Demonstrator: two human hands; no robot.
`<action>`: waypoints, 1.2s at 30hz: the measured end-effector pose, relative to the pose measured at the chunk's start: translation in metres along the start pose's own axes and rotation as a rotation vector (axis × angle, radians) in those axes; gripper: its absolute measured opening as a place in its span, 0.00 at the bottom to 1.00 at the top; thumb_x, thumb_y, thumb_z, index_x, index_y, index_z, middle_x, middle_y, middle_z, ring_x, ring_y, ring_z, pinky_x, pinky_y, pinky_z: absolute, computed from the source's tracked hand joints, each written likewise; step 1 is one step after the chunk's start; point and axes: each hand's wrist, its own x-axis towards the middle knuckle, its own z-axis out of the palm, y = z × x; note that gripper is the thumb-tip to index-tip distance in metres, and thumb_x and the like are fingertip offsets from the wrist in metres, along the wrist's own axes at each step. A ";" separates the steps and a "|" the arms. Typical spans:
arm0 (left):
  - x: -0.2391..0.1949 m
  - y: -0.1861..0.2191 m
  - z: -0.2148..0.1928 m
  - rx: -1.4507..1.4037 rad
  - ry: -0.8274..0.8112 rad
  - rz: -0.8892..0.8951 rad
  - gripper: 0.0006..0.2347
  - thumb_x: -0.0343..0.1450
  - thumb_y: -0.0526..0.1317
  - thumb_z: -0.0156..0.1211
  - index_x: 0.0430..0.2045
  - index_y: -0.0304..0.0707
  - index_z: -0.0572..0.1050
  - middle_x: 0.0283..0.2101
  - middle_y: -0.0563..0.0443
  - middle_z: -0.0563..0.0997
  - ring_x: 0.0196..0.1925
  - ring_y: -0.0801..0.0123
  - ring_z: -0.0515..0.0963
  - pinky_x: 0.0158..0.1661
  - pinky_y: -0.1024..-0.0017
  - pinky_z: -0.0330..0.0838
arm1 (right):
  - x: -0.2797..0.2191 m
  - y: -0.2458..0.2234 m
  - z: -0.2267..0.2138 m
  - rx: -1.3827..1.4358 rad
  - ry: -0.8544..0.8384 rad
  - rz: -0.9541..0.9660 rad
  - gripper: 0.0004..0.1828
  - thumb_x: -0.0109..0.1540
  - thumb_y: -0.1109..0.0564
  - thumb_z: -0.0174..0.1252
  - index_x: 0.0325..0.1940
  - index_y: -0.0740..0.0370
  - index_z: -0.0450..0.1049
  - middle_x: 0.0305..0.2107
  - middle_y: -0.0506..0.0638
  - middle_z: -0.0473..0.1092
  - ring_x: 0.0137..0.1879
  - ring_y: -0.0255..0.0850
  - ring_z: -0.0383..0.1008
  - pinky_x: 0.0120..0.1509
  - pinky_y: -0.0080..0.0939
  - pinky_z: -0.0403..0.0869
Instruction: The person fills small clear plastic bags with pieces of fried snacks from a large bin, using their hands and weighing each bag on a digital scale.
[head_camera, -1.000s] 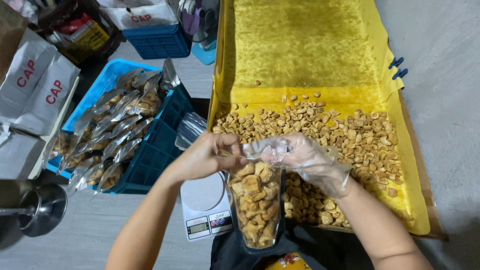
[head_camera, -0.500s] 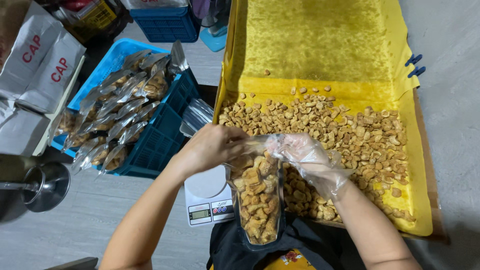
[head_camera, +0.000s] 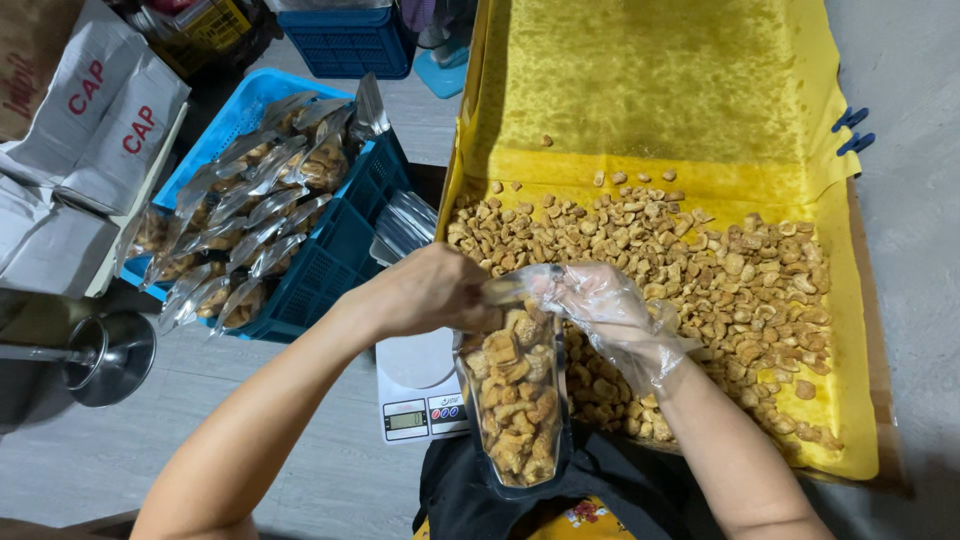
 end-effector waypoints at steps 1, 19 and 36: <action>-0.012 -0.004 0.003 -0.024 0.092 -0.001 0.12 0.68 0.46 0.63 0.28 0.34 0.81 0.25 0.47 0.83 0.23 0.67 0.81 0.27 0.67 0.79 | 0.003 -0.001 0.003 -0.049 0.018 0.023 0.13 0.61 0.58 0.60 0.49 0.59 0.80 0.36 0.48 0.81 0.39 0.33 0.80 0.43 0.32 0.80; -0.087 -0.063 0.066 -0.356 0.387 -0.246 0.11 0.65 0.42 0.65 0.27 0.29 0.80 0.21 0.38 0.81 0.21 0.61 0.82 0.28 0.64 0.76 | 0.044 -0.023 0.070 -0.245 -0.168 0.264 0.12 0.62 0.52 0.62 0.47 0.56 0.83 0.32 0.45 0.80 0.36 0.29 0.76 0.41 0.31 0.76; -0.166 -0.081 0.046 -1.049 0.223 -0.417 0.21 0.74 0.47 0.49 0.63 0.45 0.68 0.49 0.37 0.83 0.43 0.61 0.86 0.34 0.68 0.84 | 0.118 -0.046 0.145 -0.211 -0.572 0.130 0.14 0.66 0.51 0.59 0.49 0.60 0.81 0.37 0.44 0.79 0.42 0.29 0.76 0.46 0.33 0.76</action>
